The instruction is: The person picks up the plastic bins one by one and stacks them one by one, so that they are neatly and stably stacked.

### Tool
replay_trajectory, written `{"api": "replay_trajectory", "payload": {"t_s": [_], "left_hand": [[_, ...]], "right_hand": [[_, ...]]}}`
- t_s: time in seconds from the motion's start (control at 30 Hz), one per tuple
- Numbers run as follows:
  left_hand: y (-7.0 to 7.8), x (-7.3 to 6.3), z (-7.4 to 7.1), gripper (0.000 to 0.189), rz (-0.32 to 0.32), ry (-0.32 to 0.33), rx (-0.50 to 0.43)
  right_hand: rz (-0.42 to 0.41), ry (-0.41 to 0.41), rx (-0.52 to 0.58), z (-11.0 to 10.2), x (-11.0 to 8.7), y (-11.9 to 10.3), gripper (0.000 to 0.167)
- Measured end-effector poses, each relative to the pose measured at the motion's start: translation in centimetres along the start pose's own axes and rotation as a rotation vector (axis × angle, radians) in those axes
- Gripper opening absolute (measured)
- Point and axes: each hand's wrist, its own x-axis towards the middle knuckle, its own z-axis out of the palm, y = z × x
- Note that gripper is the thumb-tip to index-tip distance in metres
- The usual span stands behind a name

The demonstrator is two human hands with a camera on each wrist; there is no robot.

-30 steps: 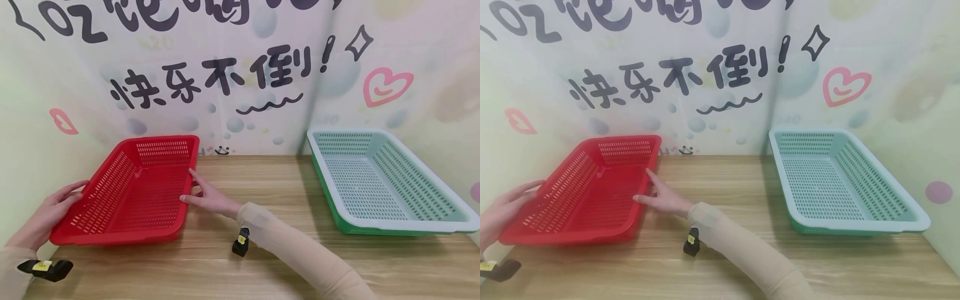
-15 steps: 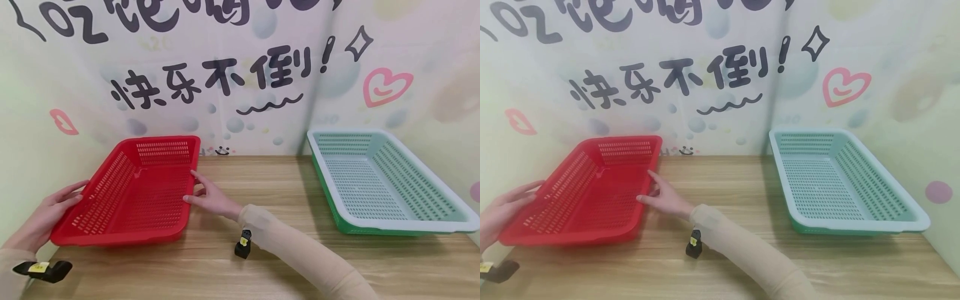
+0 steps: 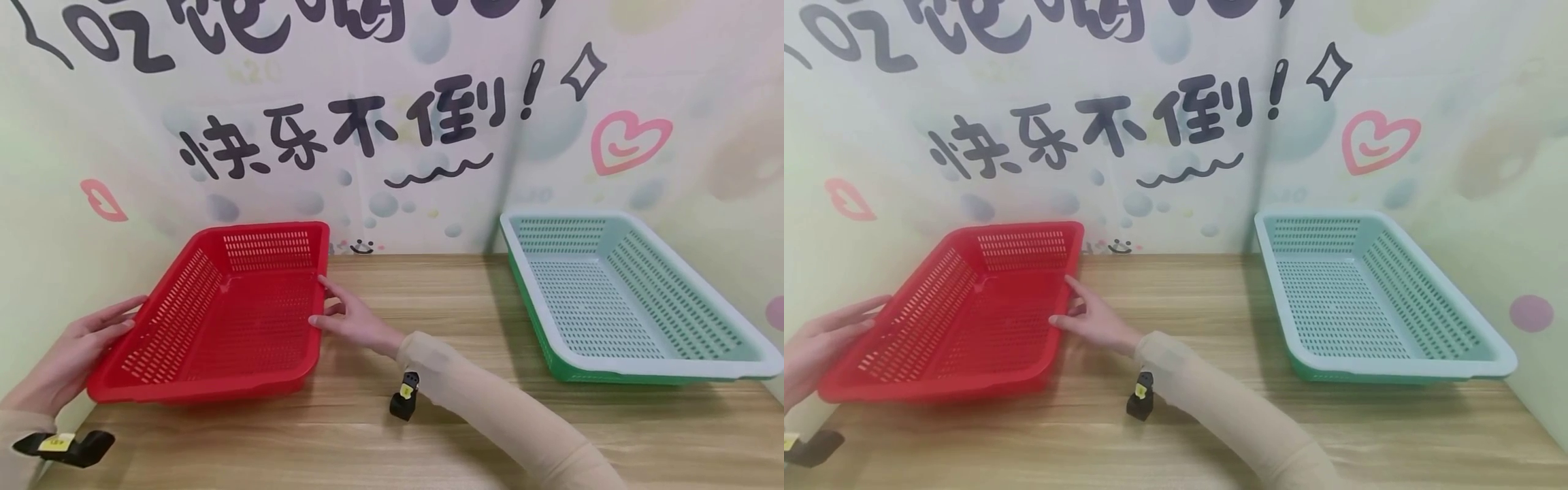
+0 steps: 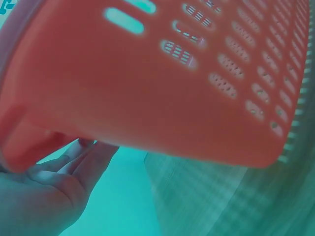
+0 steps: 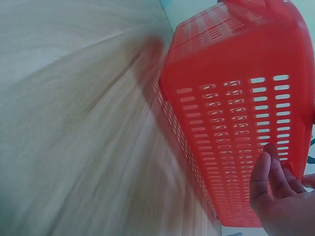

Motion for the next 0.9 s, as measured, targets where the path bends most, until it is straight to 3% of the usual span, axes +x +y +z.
{"api": "replay_trajectory", "payload": {"t_s": [0.43,0.9], "left_hand": [[0.3,0.0,1.1,0.037,0.076,-0.011,0.009],[0.6,0.8,2.6,0.048,0.186,-0.153,-0.021]], "right_hand": [[0.045,0.002,0.017,-1.8,-1.0,-1.0,0.075],[0.052,-0.04,0.037,-4.6,-2.0,-1.8,0.075]]}}
